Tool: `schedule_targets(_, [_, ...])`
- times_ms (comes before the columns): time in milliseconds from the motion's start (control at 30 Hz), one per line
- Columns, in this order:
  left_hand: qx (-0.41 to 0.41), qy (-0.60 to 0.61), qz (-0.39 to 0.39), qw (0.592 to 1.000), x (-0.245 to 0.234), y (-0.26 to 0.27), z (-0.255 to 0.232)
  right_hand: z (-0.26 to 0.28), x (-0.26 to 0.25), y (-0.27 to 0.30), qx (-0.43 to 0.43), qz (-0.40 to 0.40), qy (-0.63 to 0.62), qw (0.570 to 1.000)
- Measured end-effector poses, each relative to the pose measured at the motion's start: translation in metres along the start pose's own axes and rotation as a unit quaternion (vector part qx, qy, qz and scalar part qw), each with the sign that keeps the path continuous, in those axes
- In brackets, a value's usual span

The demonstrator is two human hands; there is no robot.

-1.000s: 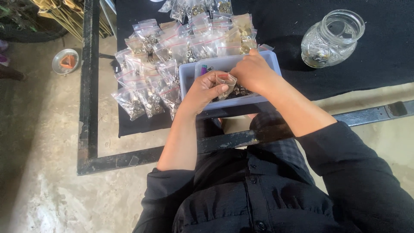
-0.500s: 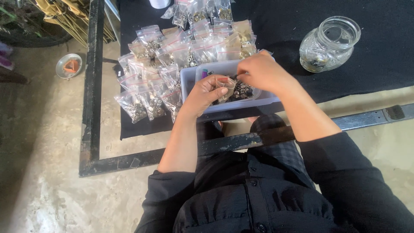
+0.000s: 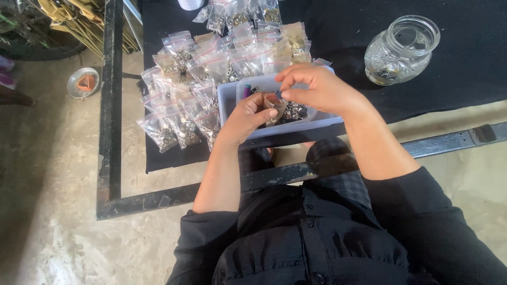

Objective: Packaging small metal components into individual plastic zip-lock bags.

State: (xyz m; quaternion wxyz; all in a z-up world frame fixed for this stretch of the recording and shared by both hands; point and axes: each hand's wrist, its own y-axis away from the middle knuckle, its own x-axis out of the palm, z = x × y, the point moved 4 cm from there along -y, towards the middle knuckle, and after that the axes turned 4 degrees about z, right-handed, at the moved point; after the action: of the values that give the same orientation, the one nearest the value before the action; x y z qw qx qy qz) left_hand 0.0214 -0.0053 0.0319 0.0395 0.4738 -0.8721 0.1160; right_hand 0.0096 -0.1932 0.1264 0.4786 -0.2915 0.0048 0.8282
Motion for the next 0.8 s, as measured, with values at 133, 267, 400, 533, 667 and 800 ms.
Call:
schedule_targets(133, [0.003, -0.007, 0.002, 1.0, 0.001, 0.0, 0.002, -0.001, 0.003, -0.001, 0.001, 0.016, 0.106, 0.994])
schedule_targets(267, [-0.001, -0.012, 0.008, 1.0, 0.005, 0.001, -0.001, 0.012, 0.002, 0.001, 0.003, 0.074, 0.174, 0.982])
schedule_targets(400, [-0.008, -0.016, 0.017, 1.0, 0.006, 0.003, -0.011, 0.013, 0.008, 0.002, 0.028, 0.138, 0.272, 0.952])
schedule_targets(533, [0.005, -0.011, 0.026, 1.0, 0.009, 0.001, -0.009, 0.011, 0.013, -0.007, 0.059, 0.12, 0.245, 0.96])
schedule_targets(667, [0.009, -0.014, 0.022, 1.0, -0.001, 0.001, 0.004, 0.019, 0.01, -0.008, 0.103, 0.037, 0.191, 0.975])
schedule_targets(800, [-0.023, -0.022, 0.007, 0.999, 0.013, 0.007, -0.018, 0.01, 0.012, -0.009, 0.12, -0.028, 0.146, 0.982])
